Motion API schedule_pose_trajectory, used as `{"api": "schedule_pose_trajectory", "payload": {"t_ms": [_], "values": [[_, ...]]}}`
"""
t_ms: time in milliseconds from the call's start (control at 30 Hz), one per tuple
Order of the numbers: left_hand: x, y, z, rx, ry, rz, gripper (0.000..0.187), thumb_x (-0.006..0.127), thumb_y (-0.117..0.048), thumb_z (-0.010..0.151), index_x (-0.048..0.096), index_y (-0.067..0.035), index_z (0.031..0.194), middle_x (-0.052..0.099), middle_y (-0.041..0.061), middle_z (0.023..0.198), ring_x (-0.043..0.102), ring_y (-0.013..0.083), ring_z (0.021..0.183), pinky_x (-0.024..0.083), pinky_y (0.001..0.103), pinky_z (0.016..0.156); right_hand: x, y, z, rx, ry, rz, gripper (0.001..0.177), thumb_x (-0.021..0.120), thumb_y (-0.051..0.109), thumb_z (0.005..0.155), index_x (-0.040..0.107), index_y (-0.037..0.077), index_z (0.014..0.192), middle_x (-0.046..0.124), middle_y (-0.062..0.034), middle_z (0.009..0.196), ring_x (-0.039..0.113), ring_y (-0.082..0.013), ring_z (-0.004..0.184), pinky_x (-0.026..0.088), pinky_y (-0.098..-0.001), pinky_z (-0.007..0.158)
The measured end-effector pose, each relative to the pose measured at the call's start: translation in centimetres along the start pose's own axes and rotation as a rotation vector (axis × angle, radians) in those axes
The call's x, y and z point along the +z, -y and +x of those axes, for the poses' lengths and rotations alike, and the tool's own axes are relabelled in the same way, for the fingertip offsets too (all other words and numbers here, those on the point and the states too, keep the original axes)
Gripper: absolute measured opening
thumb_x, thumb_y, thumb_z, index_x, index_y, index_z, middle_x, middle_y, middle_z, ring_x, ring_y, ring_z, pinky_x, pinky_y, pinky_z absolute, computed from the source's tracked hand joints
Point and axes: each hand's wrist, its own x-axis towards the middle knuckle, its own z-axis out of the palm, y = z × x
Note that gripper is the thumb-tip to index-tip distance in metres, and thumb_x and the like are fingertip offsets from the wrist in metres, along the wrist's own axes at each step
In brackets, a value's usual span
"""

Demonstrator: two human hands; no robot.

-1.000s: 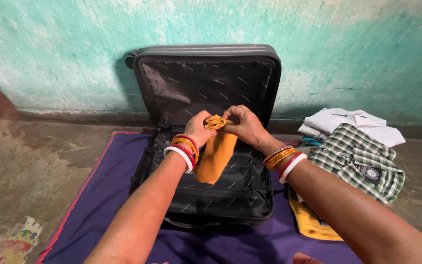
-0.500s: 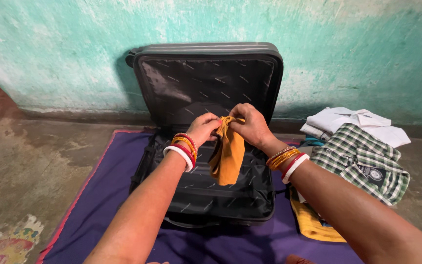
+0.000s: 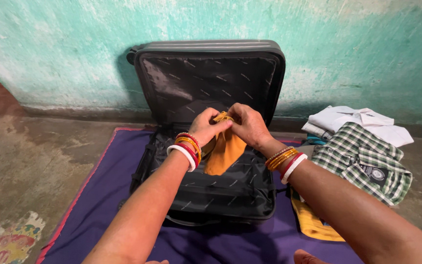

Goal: The person packs folded clothes into an open black suitcase on the floor by hand, placing a yellow shirt, a green plaid shirt, and a white shirt inside.

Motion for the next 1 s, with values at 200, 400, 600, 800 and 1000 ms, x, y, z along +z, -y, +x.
{"api": "schedule_pose_trajectory", "payload": {"t_ms": [200,400,600,800,1000], "values": [[-0.2,0.9,0.0,0.045,0.089,-0.095,0.044,0.078,-0.009,0.075,0.06,-0.005,0.115,0.068,0.007,0.098,0.066,0.0139,0.089,0.056,0.032,0.08,-0.1,0.2,-0.1,-0.107,-0.047,-0.086,0.026,0.077,0.013,0.078,0.064,0.002,0.099,0.065,-0.0127,0.093,0.067,-0.0265,0.086,0.056,-0.0376,0.078],[-0.7,2.4,0.6,0.062,0.049,-0.14,0.033,0.067,-0.004,0.083,0.063,-0.003,0.116,0.07,0.007,0.104,0.066,0.0137,0.097,0.054,0.03,0.088,0.5,-1.4,0.3,-0.229,0.056,0.111,0.038,0.07,0.022,0.088,0.058,0.003,0.119,0.068,-0.0109,0.107,0.068,-0.0298,0.1,0.053,-0.0387,0.084],[-1.5,1.5,-0.2,0.049,0.014,-0.032,0.046,0.073,-0.009,0.078,0.061,-0.005,0.122,0.069,0.006,0.107,0.066,0.0143,0.097,0.054,0.031,0.088,0.6,-1.3,0.4,-0.178,0.128,-0.17,0.024,0.07,0.028,0.096,0.065,0.004,0.102,0.064,-0.0153,0.092,0.065,-0.034,0.09,0.052,-0.0433,0.078],[-2.5,0.9,-1.3,-0.102,0.295,-0.043,0.05,0.075,-0.01,0.073,0.065,-0.009,0.122,0.072,0.003,0.103,0.065,0.0128,0.095,0.053,0.029,0.086,0.0,0.9,0.2,-0.266,0.192,-0.159,0.021,0.071,0.021,0.09,0.067,0.007,0.105,0.064,-0.013,0.093,0.067,-0.0329,0.087,0.053,-0.0416,0.075],[-3.0,5.2,0.0,-0.107,0.284,-0.057,0.034,0.068,-0.015,0.078,0.071,-0.003,0.109,0.073,0.001,0.095,0.065,0.0114,0.091,0.051,0.028,0.082,0.6,0.1,0.7,-0.096,0.253,0.116,0.019,0.072,0.019,0.093,0.07,0.004,0.106,0.072,-0.0088,0.093,0.071,-0.0173,0.085,0.056,-0.0316,0.077]]}}
